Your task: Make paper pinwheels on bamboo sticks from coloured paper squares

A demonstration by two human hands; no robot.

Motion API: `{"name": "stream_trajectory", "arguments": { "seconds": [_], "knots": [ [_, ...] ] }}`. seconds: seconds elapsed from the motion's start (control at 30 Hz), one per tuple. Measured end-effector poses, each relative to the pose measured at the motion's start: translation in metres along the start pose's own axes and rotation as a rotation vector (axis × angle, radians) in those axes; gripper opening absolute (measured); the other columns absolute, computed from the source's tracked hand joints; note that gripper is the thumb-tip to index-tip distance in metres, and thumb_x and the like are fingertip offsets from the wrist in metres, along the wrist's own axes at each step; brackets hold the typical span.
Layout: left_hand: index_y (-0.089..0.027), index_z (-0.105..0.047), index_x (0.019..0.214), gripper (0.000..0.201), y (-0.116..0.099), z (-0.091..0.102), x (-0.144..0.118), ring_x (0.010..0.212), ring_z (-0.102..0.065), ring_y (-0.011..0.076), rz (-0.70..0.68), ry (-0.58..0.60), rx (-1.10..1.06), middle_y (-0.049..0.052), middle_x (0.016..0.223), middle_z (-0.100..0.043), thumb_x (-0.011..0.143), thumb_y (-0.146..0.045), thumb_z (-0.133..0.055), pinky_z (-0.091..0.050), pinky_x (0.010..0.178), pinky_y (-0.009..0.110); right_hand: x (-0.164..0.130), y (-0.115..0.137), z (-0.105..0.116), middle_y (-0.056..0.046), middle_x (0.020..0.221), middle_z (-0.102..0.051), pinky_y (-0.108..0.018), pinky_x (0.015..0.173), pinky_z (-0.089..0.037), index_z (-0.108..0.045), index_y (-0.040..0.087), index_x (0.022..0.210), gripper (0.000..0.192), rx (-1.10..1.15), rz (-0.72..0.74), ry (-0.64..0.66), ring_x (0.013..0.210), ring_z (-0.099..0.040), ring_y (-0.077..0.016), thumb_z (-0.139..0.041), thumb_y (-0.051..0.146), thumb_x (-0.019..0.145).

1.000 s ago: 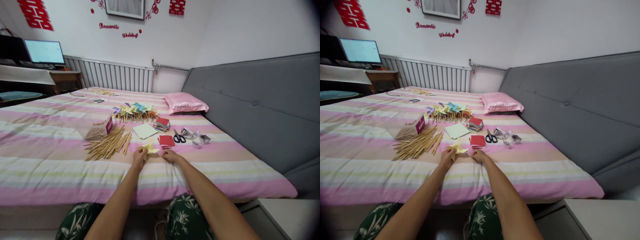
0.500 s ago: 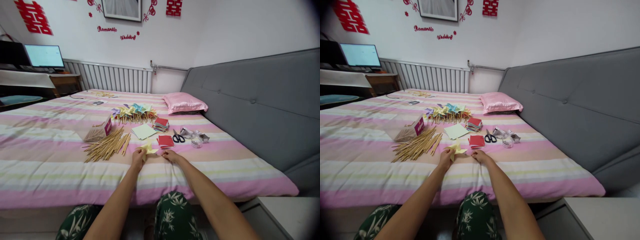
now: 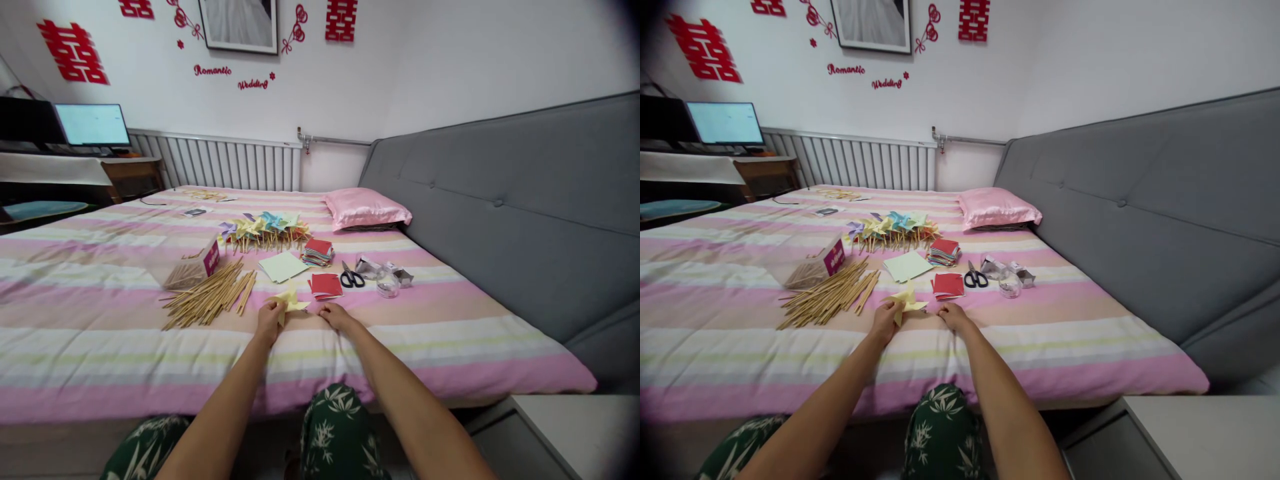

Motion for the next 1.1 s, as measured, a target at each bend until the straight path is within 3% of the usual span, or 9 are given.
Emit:
{"name": "stream_trajectory", "arguments": {
  "seconds": [0.13,0.33,0.43,0.53,0.63,0.77,0.83,1.1],
  "knots": [
    [-0.014,-0.053,0.057,0.033,0.0,-0.001,0.003,0.045,-0.05,0.0083,0.027,-0.013,0.007,-0.005,0.048,-0.051,0.047,-0.028,-0.081,-0.04,0.046,0.02,0.0,-0.003,-0.002,-0.008,0.116,-0.056,-0.041,0.081,-0.05,-0.053,0.016,0.116,0.033,0.016,0.011,0.018,0.098,-0.058,-0.0204,-0.054,0.033,0.088],
    [-0.012,-0.055,0.072,0.016,0.0,-0.006,0.008,0.049,-0.05,0.0065,0.142,-0.034,0.081,-0.005,0.059,-0.052,0.08,-0.024,-0.062,-0.043,0.048,0.02,0.003,-0.006,-0.004,-0.007,0.116,-0.056,-0.04,0.081,-0.05,-0.054,0.016,0.115,0.033,0.032,-0.006,0.004,0.098,-0.058,-0.0211,-0.054,0.033,0.088],
    [-0.012,-0.057,0.081,0.017,-0.001,-0.008,0.01,0.052,-0.051,0.0062,0.2,-0.02,0.123,-0.003,0.067,-0.055,0.087,-0.027,-0.054,-0.044,0.048,0.02,0.004,-0.005,-0.004,-0.007,0.116,-0.056,-0.04,0.081,-0.05,-0.054,0.016,0.115,0.033,0.037,0.005,-0.041,0.098,-0.058,-0.0212,-0.054,0.033,0.087],
    [-0.012,-0.056,0.072,0.014,-0.001,-0.009,0.012,0.048,-0.051,0.0069,0.21,0.0,0.132,-0.004,0.059,-0.055,0.08,-0.022,-0.061,-0.044,0.047,0.02,0.006,-0.005,-0.002,-0.008,0.117,-0.056,-0.04,0.081,-0.051,-0.053,0.016,0.116,0.033,0.047,0.042,-0.108,0.098,-0.058,-0.0204,-0.054,0.032,0.087],
    [-0.013,-0.052,0.061,0.018,-0.001,-0.01,0.012,0.043,-0.052,0.009,0.174,0.011,0.103,-0.004,0.048,-0.052,0.063,-0.014,-0.071,-0.042,0.044,0.02,0.007,-0.006,0.001,-0.008,0.112,-0.058,-0.038,0.078,-0.051,-0.054,0.015,0.113,0.03,0.042,0.087,-0.181,0.093,-0.059,-0.0182,-0.054,0.032,0.088],
    [-0.015,-0.051,0.058,0.021,-0.003,-0.013,0.009,0.042,-0.051,0.0088,0.116,-0.005,0.04,-0.004,0.046,-0.052,0.054,-0.017,-0.072,-0.042,0.044,0.019,0.002,-0.001,0.006,0.0,0.075,-0.064,-0.029,0.068,-0.048,-0.064,0.017,0.079,0.008,-0.018,0.153,-0.306,0.071,-0.06,-0.0149,-0.061,0.024,0.078],
    [-0.015,-0.051,0.056,0.022,-0.005,-0.016,0.007,0.042,-0.051,0.0085,0.093,-0.013,0.015,-0.005,0.045,-0.052,0.052,-0.018,-0.073,-0.042,0.044,0.02,-0.004,0.005,0.007,0.001,0.066,-0.064,-0.027,0.065,-0.045,-0.064,0.019,0.07,0.006,-0.055,0.2,-0.377,0.066,-0.059,-0.0153,-0.059,0.018,0.073],
    [-0.016,-0.05,0.055,0.025,-0.004,-0.027,0.01,0.039,-0.045,0.0065,0.001,-0.078,-0.061,-0.006,0.044,-0.047,0.052,-0.022,-0.074,-0.034,0.039,0.018,-0.024,0.018,0.004,-0.003,0.076,-0.068,-0.026,0.068,-0.044,-0.065,0.02,0.075,0.019,-0.122,0.374,-0.506,0.071,-0.06,-0.0166,-0.046,0.017,0.076]
  ]
}}
Point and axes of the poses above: each hand's wrist, its own x-axis towards the middle knuckle, its own z-axis out of the back of the hand, y = z × x, the point moved 4 cm from there along x, towards the middle knuckle
